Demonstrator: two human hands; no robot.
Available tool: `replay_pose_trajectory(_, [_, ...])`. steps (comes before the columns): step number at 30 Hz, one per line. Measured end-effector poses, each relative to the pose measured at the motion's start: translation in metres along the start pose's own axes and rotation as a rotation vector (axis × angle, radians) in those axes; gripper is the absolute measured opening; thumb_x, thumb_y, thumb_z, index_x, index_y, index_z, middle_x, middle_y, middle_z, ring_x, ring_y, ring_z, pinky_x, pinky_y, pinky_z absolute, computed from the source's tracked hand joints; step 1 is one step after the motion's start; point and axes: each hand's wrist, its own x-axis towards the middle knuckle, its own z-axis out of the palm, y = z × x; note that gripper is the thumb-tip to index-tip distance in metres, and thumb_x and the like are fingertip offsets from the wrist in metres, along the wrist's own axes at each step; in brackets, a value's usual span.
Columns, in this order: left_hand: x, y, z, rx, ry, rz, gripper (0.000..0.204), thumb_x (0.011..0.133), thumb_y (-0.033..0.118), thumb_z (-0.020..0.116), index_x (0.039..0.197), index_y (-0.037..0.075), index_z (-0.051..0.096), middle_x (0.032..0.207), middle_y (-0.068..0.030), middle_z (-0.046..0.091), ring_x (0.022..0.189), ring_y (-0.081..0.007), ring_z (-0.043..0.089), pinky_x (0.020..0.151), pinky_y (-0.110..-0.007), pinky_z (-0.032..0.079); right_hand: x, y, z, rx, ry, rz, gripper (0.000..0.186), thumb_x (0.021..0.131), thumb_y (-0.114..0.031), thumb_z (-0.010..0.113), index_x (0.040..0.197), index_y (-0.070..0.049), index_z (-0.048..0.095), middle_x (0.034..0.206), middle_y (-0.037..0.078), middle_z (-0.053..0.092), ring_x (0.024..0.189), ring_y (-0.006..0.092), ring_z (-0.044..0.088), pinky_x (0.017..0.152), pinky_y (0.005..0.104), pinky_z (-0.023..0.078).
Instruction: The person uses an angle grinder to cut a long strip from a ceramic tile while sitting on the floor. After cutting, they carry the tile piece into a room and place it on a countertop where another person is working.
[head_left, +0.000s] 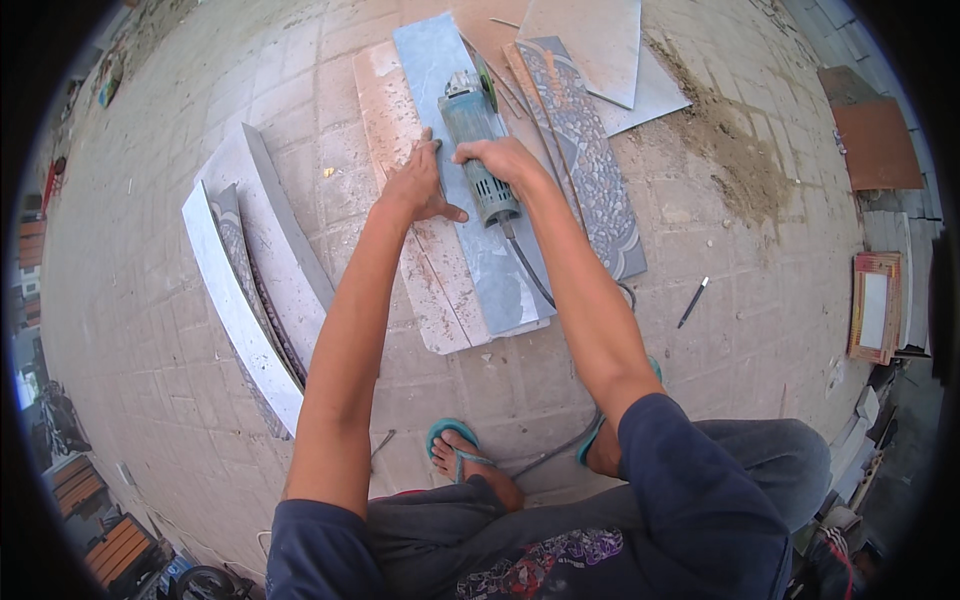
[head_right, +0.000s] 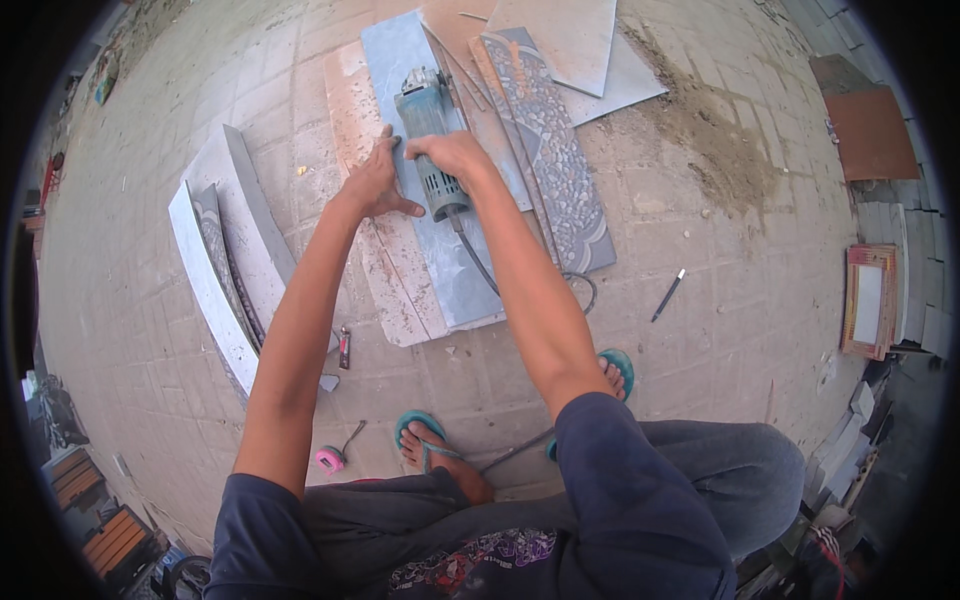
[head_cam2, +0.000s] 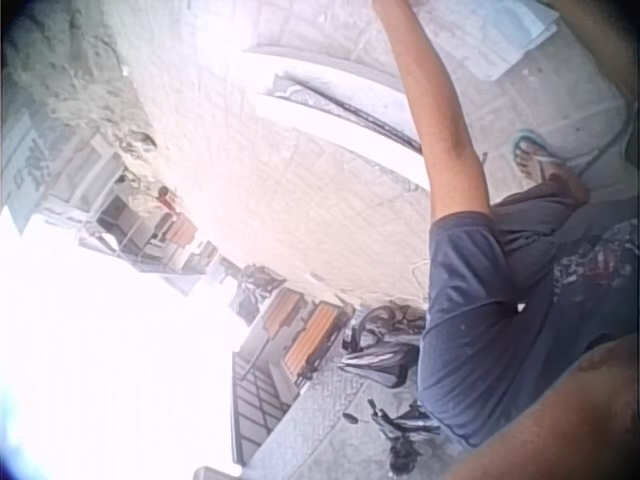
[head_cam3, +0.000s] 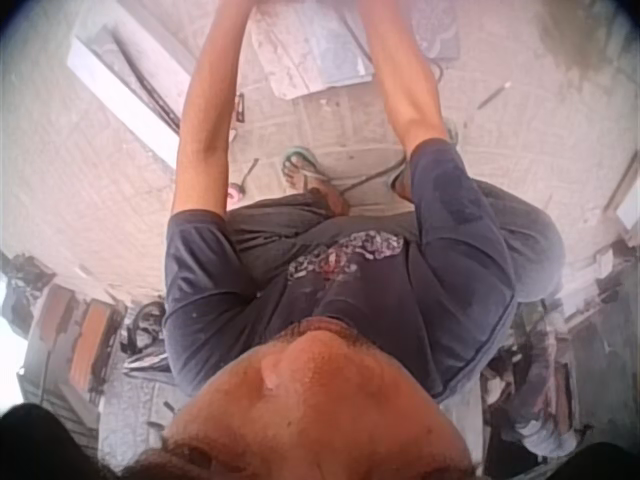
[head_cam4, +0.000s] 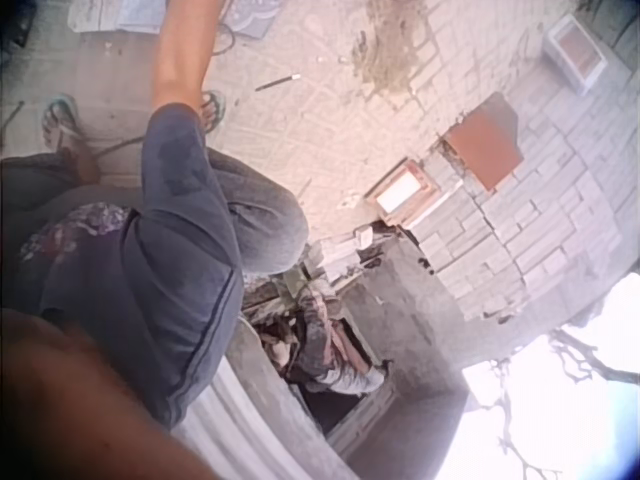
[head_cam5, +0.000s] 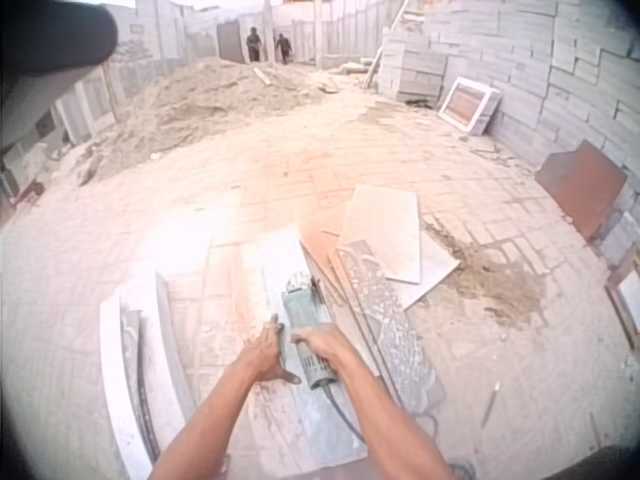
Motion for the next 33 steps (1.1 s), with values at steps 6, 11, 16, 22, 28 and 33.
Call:
replay_pose_trajectory(6, [0.001, -0.004, 0.003, -0.006, 0.010, 0.012, 0.142, 0.045, 0.052, 0.093, 0.152, 0.000, 0.016, 0.164, -0.0122, 0.005, 0.149, -0.0270, 0.020, 0.113, -0.061, 0.030, -0.003, 0.006, 0.000, -0.018, 0.002, 0.011, 0.049, 0.060, -0.031, 0.077, 0.086, 0.010, 0.070, 0.084, 0.019, 0.068, 0.072, 0.0272, 0.066, 0.062, 0.0376, 0.049])
replay_pose_trajectory(11, [0.003, -0.003, 0.003, -0.016, 0.007, 0.018, 0.142, 0.044, 0.052, 0.093, 0.152, -0.001, 0.016, 0.164, -0.0135, 0.005, 0.149, -0.0278, 0.019, 0.114, -0.060, 0.030, -0.008, 0.010, -0.002, -0.013, 0.001, -0.006, 0.049, 0.060, -0.031, 0.077, 0.086, 0.010, 0.070, 0.084, 0.018, 0.068, 0.072, 0.0266, 0.065, 0.061, 0.0370, 0.049])
replay_pose_trajectory(16, [0.002, 0.001, 0.003, 0.012, 0.010, 0.008, 0.144, 0.043, 0.053, 0.093, 0.152, -0.002, 0.016, 0.163, -0.0141, 0.006, 0.149, -0.0281, 0.020, 0.114, -0.059, 0.030, -0.018, 0.015, -0.005, -0.027, 0.009, 0.004, 0.050, 0.059, -0.031, 0.077, 0.087, 0.010, 0.069, 0.085, 0.018, 0.067, 0.071, 0.0262, 0.064, 0.060, 0.0365, 0.049])
replay_pose_trajectory(22, [0.000, 0.000, 0.000, -0.041, 0.002, -0.010, 0.144, 0.040, 0.052, 0.094, 0.151, -0.001, 0.017, 0.163, -0.0148, 0.008, 0.147, -0.0290, 0.024, 0.113, -0.059, 0.030, -0.024, 0.014, -0.004, -0.011, 0.002, -0.003, 0.045, 0.063, -0.030, 0.078, 0.087, 0.007, 0.069, 0.083, 0.013, 0.066, 0.068, 0.0223, 0.061, 0.059, 0.0342, 0.047])
replay_pose_trajectory(28, [0.000, 0.000, 0.006, -0.057, 0.075, 0.023, 0.142, 0.038, 0.048, 0.095, 0.149, -0.001, 0.023, 0.162, -0.0144, 0.013, 0.146, -0.0295, 0.027, 0.113, -0.059, 0.031, -0.009, 0.008, -0.002, 0.006, 0.008, -0.008, 0.045, 0.062, -0.030, 0.078, 0.086, 0.007, 0.069, 0.081, 0.013, 0.066, 0.066, 0.0225, 0.061, 0.059, 0.0344, 0.047])
replay_pose_trajectory(33, [0.000, -0.006, 0.008, -0.111, 0.095, 0.043, 0.136, 0.039, 0.046, 0.096, 0.146, -0.002, 0.028, 0.161, -0.0173, 0.014, 0.146, -0.0311, 0.027, 0.112, -0.062, 0.030, -0.012, 0.008, 0.001, 0.006, 0.021, -0.012, 0.045, 0.062, -0.030, 0.078, 0.085, 0.008, 0.069, 0.081, 0.014, 0.065, 0.065, 0.0229, 0.060, 0.057, 0.0349, 0.046])
